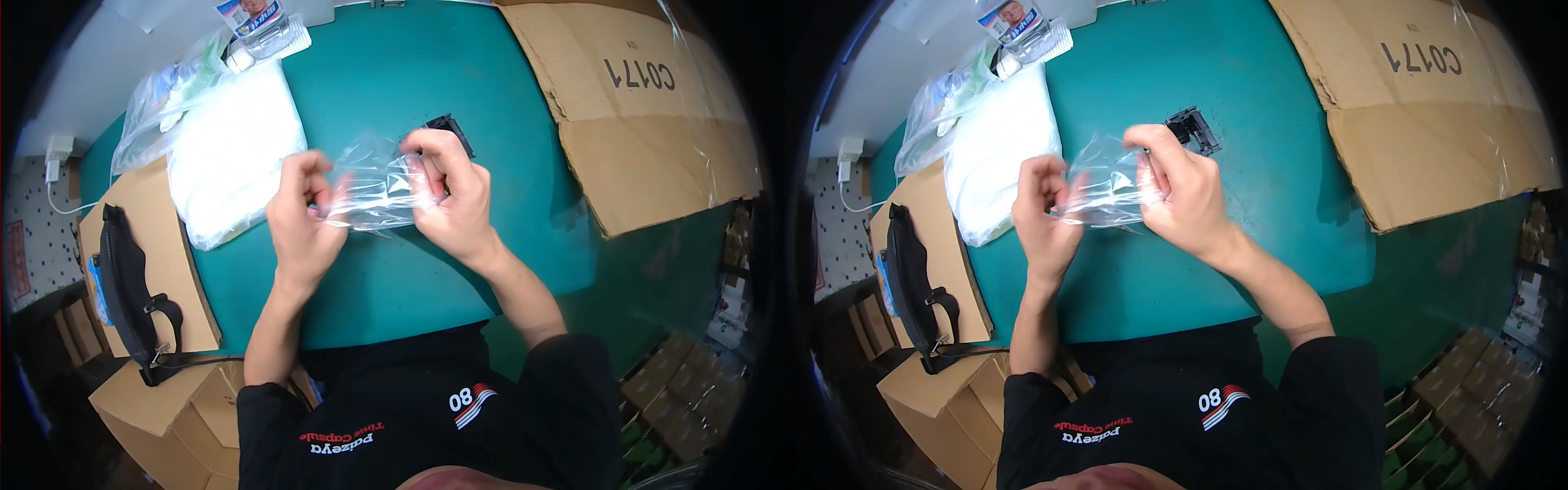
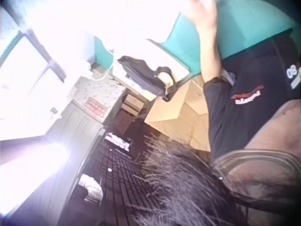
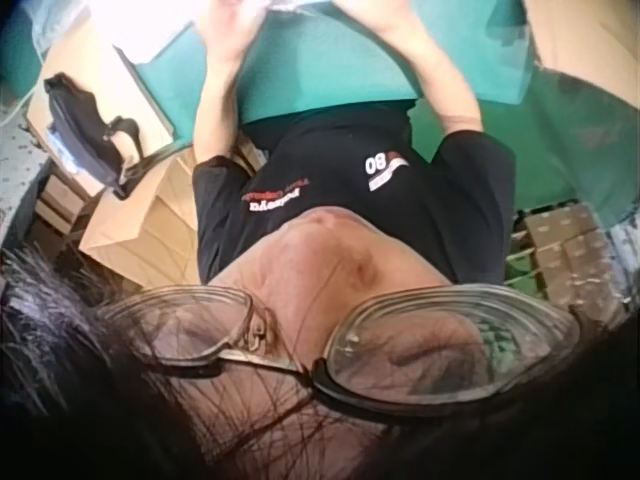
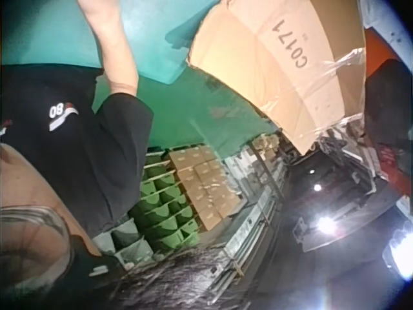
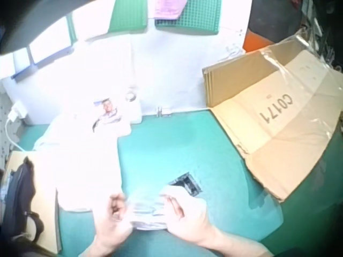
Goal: The person uses a small metal tool to scrape or clean the interior of a black plastic housing. They then place the housing into a clear plastic bag and put it into a cardboard box. The person repeats this process with a second housing.
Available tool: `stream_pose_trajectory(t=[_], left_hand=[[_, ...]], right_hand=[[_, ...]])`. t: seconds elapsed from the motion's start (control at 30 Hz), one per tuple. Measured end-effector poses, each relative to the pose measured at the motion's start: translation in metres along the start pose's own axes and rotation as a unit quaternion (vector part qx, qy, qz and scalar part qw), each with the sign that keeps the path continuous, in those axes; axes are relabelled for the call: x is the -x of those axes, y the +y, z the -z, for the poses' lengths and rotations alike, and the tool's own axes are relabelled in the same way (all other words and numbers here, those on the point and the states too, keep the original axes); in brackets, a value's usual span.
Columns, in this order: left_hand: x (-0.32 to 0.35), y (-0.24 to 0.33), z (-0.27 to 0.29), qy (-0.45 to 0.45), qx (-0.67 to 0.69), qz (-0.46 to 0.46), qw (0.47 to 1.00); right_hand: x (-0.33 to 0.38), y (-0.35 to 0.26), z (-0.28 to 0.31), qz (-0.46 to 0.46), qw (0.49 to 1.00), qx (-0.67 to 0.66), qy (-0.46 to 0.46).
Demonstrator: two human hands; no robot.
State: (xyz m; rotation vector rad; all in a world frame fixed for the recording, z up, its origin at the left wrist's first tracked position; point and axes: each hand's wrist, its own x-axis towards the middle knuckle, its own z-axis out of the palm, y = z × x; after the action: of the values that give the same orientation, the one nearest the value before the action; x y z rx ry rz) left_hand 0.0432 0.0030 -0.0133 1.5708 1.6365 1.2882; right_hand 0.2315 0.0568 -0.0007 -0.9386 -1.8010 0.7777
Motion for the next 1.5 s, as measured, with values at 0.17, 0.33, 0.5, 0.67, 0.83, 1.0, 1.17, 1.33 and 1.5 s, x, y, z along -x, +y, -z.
stream_pose_trajectory(t=[0.17,0.33,0.5,0.67,0.83,1.0,1.17,1.33,1.5], left_hand=[[-0.022,0.004,-0.006,-0.094,0.186,-0.045,0.977],[-0.025,-0.026,-0.057,-0.108,-0.151,-0.162,0.969],[-0.022,-0.032,-0.072,-0.092,-0.105,-0.152,0.978],[-0.011,-0.025,-0.04,-0.028,0.044,-0.181,0.982],[-0.012,-0.014,-0.022,-0.016,0.008,-0.295,0.955],[-0.007,-0.011,-0.017,-0.007,-0.088,-0.286,0.954],[-0.006,-0.012,-0.014,-0.088,-0.075,-0.228,0.967],[-0.005,-0.004,-0.007,-0.128,-0.137,-0.243,0.952],[-0.005,0.002,-0.004,-0.138,-0.145,-0.245,0.949]], right_hand=[[-0.029,0.015,0.049,-0.011,0.995,-0.057,0.086],[-0.044,0.082,0.075,-0.142,0.964,0.034,0.223],[-0.041,0.092,0.052,-0.148,0.961,0.176,0.153],[-0.037,0.074,0.039,-0.221,0.974,0.047,0.028],[-0.026,0.059,0.026,-0.244,0.958,-0.1,-0.111],[-0.02,0.055,0.019,-0.271,0.915,-0.254,-0.16],[-0.015,0.058,0.011,-0.14,0.979,-0.096,-0.117],[-0.017,0.028,0.011,-0.178,0.982,0.007,-0.063],[-0.013,0.019,0.006,-0.134,0.99,0.026,-0.025]])
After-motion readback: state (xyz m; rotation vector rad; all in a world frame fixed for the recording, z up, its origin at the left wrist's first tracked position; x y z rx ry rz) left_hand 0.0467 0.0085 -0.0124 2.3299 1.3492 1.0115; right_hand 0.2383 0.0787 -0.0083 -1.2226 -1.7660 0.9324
